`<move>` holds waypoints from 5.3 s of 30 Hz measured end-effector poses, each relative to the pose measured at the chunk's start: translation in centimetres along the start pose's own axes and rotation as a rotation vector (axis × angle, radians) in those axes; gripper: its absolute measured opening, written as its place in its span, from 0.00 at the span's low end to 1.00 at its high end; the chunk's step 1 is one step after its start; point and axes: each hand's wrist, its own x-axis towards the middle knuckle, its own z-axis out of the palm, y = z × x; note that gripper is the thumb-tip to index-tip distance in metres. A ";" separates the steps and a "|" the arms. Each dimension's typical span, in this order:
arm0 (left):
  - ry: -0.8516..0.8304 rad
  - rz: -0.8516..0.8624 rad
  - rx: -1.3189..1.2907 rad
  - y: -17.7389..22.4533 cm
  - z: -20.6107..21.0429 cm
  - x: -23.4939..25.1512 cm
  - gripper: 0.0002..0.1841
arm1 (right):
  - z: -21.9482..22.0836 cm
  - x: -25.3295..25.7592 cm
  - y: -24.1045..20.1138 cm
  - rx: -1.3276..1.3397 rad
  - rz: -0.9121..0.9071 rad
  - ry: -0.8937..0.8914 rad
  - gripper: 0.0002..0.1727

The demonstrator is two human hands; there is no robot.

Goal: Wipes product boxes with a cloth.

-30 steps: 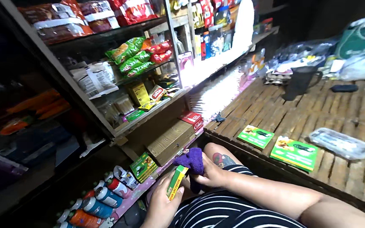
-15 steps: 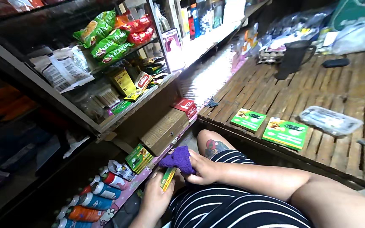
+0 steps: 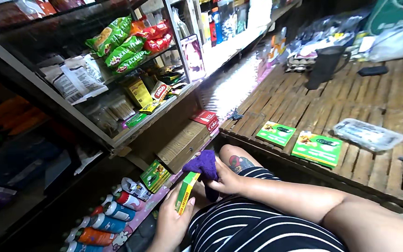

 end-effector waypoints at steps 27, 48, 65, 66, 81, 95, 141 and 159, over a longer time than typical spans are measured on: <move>0.313 0.176 -0.581 0.5 0.0 -0.5 0.17 | -0.1 0.1 -4.1 0.627 0.621 -0.293 0.47; 0.193 -0.103 -0.873 0.0 1.3 0.1 0.27 | 0.7 0.4 -3.8 1.267 0.860 -0.033 0.36; -0.225 -0.220 -0.807 0.5 -0.4 0.6 0.27 | -0.3 1.6 -2.1 1.039 0.872 0.334 0.40; -0.216 -0.248 -0.803 0.6 -0.4 0.7 0.26 | -0.4 1.6 -2.1 1.034 0.849 0.332 0.41; -0.021 -0.282 -0.500 0.2 0.4 -0.1 0.23 | -0.7 0.9 -3.1 0.740 0.458 0.020 0.40; 0.026 0.124 -0.003 0.2 0.3 0.4 0.33 | -0.7 0.3 -1.4 -0.068 0.172 -0.002 0.30; -0.136 -0.167 0.064 -0.7 -0.2 0.6 0.28 | -0.3 0.7 -4.9 -0.059 -0.321 -0.200 0.25; -0.133 -0.174 0.070 -0.6 0.0 0.9 0.23 | -0.2 0.6 -3.9 -0.191 -0.291 -0.158 0.22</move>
